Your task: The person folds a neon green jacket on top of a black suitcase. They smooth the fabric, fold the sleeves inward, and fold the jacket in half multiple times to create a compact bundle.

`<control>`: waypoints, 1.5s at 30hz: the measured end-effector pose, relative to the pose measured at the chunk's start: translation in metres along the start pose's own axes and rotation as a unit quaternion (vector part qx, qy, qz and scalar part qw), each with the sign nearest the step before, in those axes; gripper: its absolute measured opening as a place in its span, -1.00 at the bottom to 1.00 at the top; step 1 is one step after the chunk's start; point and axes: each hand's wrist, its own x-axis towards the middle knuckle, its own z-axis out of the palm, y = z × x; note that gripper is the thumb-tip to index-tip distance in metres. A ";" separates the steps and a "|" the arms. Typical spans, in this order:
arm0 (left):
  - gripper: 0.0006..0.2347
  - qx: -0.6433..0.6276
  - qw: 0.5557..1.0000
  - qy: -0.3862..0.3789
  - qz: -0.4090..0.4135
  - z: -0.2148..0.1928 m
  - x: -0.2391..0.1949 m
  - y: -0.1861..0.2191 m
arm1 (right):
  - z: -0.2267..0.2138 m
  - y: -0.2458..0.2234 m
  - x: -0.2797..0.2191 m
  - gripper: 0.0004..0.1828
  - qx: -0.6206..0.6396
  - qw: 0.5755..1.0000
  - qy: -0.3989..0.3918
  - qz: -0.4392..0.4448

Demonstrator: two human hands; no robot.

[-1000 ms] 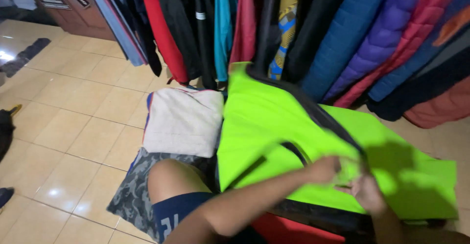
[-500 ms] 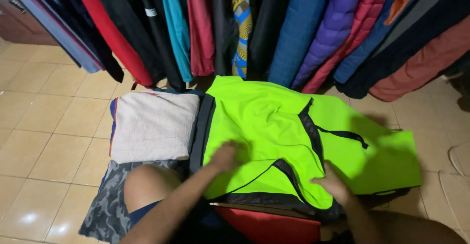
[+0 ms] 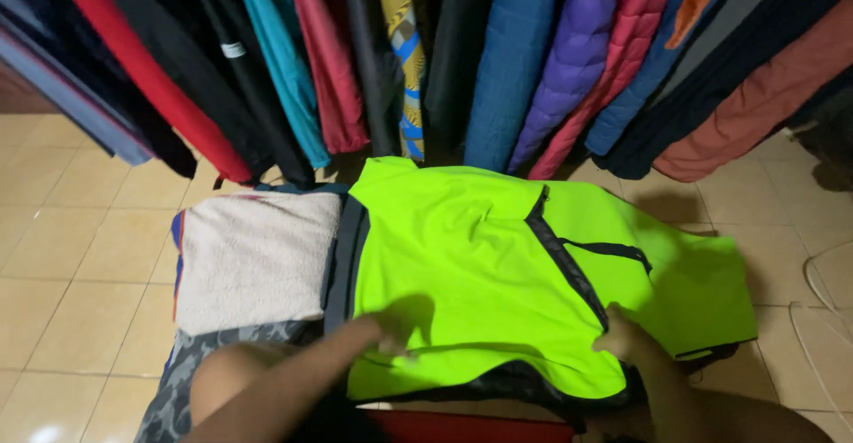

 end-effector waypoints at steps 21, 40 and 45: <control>-0.65 -0.152 0.879 -0.204 -0.403 -0.441 0.231 -0.096 | 0.023 0.036 0.030 -0.18 0.018 0.991 -0.018 -0.129; -0.35 -0.020 0.851 0.520 -0.069 -0.226 0.069 0.018 | 0.011 0.044 -0.098 -0.37 0.147 0.952 0.032 -0.267; -0.27 -0.120 0.913 0.343 -0.183 -0.135 -0.010 -0.002 | -0.008 0.004 -0.036 -0.16 0.094 0.987 -0.126 0.018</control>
